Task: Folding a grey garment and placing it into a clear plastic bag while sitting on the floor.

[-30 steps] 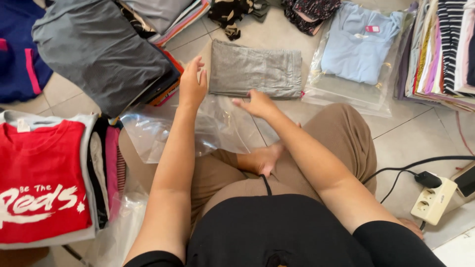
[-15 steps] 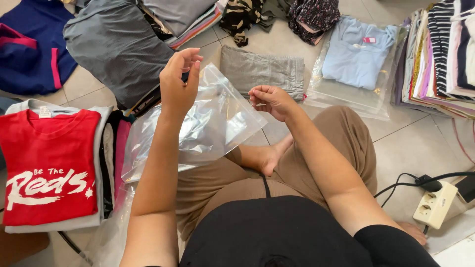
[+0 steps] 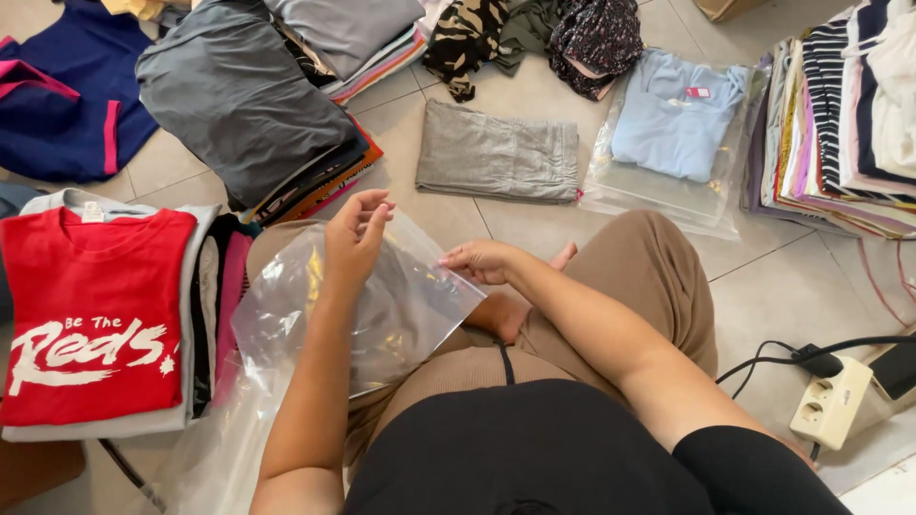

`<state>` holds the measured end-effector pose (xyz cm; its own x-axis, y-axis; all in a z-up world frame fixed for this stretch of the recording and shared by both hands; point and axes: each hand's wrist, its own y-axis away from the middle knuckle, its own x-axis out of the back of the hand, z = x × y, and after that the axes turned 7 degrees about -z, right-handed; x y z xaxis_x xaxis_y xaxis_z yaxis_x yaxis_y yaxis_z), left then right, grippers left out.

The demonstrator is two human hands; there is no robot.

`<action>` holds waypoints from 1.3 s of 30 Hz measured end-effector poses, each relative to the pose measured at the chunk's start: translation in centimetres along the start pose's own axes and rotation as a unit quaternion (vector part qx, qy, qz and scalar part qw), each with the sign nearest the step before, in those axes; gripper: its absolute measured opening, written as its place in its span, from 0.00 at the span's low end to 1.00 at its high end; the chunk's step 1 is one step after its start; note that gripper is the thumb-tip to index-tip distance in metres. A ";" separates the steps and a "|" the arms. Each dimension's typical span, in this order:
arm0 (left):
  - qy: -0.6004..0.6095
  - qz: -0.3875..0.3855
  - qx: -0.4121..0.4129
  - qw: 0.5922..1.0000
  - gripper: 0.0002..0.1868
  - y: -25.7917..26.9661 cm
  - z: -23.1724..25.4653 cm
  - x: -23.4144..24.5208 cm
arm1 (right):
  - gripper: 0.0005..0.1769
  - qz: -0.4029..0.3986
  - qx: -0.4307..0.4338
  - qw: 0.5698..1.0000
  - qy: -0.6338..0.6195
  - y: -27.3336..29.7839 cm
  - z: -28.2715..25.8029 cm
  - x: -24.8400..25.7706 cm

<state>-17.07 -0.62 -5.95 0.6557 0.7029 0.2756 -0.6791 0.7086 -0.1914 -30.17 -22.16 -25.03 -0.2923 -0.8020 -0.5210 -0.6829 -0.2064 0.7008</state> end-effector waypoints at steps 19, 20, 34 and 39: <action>0.093 -0.101 -0.211 0.968 0.19 -3.2 16.2 -0.7 | 0.05 0.239 0.502 0.795 -0.241 10.6 -8.1 16.4; 0.087 -0.157 -0.190 0.965 0.18 -3.1 15.2 -1.0 | 0.07 0.217 0.534 0.767 -0.280 10.6 -8.1 15.8; 0.003 -0.016 0.144 0.989 0.32 -1.7 -7.7 -13.4 | 0.14 0.172 0.397 0.816 0.383 2.7 -3.3 2.1; 0.071 -0.044 0.140 0.987 0.21 -1.4 -8.8 -12.5 | 0.14 0.091 0.363 0.871 0.318 6.4 -4.8 -0.4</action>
<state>-21.44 -9.89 -17.42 0.7424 0.6551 0.1402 -0.6689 0.7364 0.1012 -31.24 -25.87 -18.01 -0.1670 -0.9805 0.1038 -0.9749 0.1799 0.1311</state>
